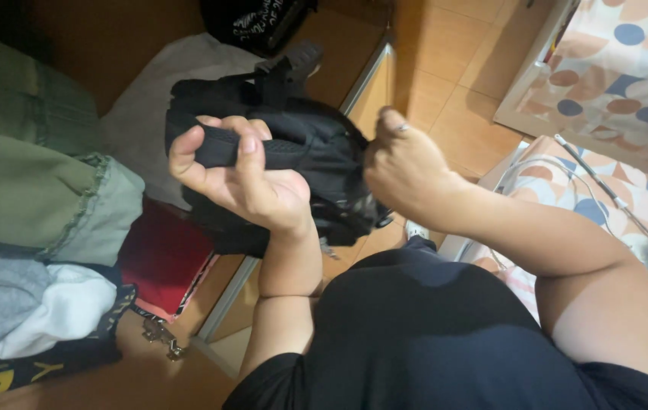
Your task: The person folds a grey sweatshirt and places it into a wooden wardrobe. They then pick up a black backpack from a patterned bed, open the wardrobe, and place the backpack inside. The person repeats this process with a second black backpack and a folded dark garment, organizing them into the wardrobe.
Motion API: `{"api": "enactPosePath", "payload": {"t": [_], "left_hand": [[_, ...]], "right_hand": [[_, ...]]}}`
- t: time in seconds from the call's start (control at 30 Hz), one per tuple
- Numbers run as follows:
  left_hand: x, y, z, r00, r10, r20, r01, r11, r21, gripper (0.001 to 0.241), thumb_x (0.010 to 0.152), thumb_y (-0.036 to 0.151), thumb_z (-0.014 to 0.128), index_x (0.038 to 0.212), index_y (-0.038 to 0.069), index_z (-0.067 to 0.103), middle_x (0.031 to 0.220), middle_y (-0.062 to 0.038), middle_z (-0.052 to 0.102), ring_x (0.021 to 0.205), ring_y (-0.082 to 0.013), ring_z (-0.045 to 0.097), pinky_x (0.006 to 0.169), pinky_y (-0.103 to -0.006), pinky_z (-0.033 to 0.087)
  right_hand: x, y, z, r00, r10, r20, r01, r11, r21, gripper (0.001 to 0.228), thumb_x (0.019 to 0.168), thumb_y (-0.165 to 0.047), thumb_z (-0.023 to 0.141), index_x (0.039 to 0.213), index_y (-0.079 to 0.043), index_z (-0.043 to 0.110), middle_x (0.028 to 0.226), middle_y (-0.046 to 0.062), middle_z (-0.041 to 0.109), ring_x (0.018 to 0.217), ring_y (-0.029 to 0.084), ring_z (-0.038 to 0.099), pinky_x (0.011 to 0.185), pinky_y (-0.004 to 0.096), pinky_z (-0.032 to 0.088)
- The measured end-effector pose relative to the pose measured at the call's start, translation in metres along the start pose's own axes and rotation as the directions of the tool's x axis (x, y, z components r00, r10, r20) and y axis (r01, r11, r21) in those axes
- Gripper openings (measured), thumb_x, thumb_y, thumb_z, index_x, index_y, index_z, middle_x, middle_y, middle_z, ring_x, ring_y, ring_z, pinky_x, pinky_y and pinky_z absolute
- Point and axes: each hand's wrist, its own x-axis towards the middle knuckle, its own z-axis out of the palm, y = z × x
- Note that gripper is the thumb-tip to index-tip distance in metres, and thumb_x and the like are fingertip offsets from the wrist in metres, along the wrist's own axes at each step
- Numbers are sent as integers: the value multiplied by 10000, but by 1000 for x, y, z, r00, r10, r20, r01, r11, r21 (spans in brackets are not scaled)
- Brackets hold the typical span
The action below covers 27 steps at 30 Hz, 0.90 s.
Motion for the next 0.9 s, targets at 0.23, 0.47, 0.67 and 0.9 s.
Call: {"api": "enactPosePath", "payload": {"t": [0.23, 0.47, 0.67, 0.9], "left_hand": [[-10, -2, 14, 993, 13, 114, 2, 991, -131, 530, 890, -63, 628, 1342, 139, 438, 1280, -118, 477, 997, -175, 553, 898, -313, 482], [-36, -28, 35, 979, -83, 185, 120, 972, -201, 591, 854, -93, 604, 1367, 146, 434, 1353, -99, 434, 1050, -173, 510, 987, -307, 431], [-36, -38, 46, 984, -37, 176, 71, 979, -190, 579, 865, -103, 589, 1365, 141, 431, 1320, -123, 443, 1014, -179, 521, 958, -314, 440], [-32, -58, 63, 985, -37, 171, 73, 975, -211, 600, 868, -120, 578, 1383, 138, 411, 1261, -128, 458, 1023, -177, 506, 983, -318, 430]], "right_hand": [[-49, 21, 46, 963, 250, -99, -251, 968, 3, 318, 904, -352, 586, 767, -110, 740, 690, 50, 679, 748, 178, 612, 922, 352, 336], [-92, 47, 94, 742, 607, -282, -584, 793, 173, 276, 1012, -352, 666, 862, -127, 723, 806, 42, 682, 916, 186, 653, 1104, 366, 372], [-111, 100, 144, 561, 807, -183, -757, 590, 282, 389, 1005, -466, 734, 1044, -78, 720, 776, 136, 688, 837, 273, 659, 1001, 426, 401], [-130, 174, 246, 464, 791, -399, -718, 599, 354, 359, 855, -258, 755, 1159, -78, 697, 1258, 89, 715, 1127, 323, 592, 1158, 504, 372]]}}
